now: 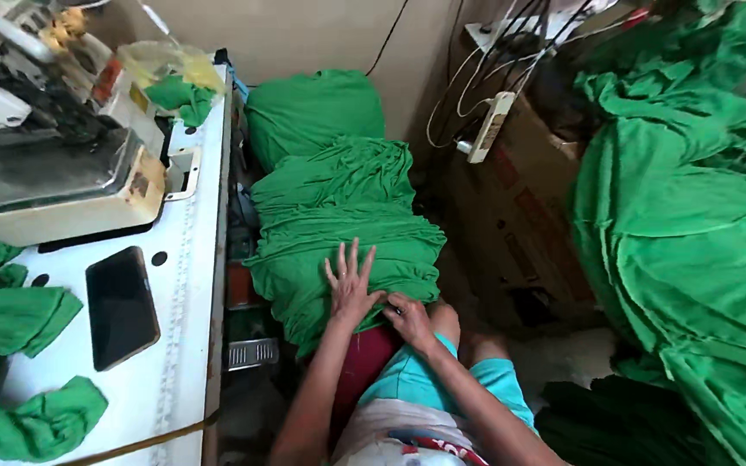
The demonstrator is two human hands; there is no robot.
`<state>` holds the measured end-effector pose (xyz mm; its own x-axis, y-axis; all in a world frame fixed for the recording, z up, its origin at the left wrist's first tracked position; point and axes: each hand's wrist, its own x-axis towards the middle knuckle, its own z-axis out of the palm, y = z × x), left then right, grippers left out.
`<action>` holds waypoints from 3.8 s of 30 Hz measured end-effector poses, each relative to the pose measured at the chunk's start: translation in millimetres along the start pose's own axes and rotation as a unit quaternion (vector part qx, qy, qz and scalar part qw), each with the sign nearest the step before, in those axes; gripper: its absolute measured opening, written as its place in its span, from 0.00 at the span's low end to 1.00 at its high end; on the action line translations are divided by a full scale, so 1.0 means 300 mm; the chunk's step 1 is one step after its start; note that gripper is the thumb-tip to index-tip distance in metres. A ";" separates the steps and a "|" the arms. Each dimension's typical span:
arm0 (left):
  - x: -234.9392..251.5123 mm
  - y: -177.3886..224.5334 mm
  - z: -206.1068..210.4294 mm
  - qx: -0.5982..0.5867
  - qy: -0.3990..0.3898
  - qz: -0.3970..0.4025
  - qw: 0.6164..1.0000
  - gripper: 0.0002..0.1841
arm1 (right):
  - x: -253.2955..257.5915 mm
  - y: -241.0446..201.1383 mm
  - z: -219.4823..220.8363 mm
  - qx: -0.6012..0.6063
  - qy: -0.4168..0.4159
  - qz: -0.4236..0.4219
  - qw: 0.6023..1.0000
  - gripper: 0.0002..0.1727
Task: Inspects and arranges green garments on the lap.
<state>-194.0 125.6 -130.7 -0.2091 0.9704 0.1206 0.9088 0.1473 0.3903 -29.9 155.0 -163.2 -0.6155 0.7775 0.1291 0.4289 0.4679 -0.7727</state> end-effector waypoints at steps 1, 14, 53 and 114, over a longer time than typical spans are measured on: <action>0.047 -0.010 0.003 0.020 -0.068 0.022 0.997 0.49 | -0.014 0.009 -0.003 -0.003 -0.002 -0.001 1.000 0.12; 0.084 -0.003 -0.062 -0.121 -0.057 0.017 0.991 0.14 | 0.016 -0.030 -0.055 0.070 0.010 0.098 0.993 0.12; -0.052 0.210 0.227 -0.212 -0.091 -0.191 0.954 0.19 | 0.130 -0.037 -0.155 -0.043 -0.120 0.131 0.983 0.20; -0.072 0.155 0.192 -0.378 -0.135 -0.184 0.897 0.19 | 0.274 -0.029 -0.163 0.034 -0.169 0.138 0.975 0.16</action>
<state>-126.5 122.7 -167.7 -0.2574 0.9087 -0.3286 0.2697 0.3941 0.8786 -51.8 235.2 -115.4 -0.6710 0.6809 -0.2935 0.5716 0.2229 -0.7896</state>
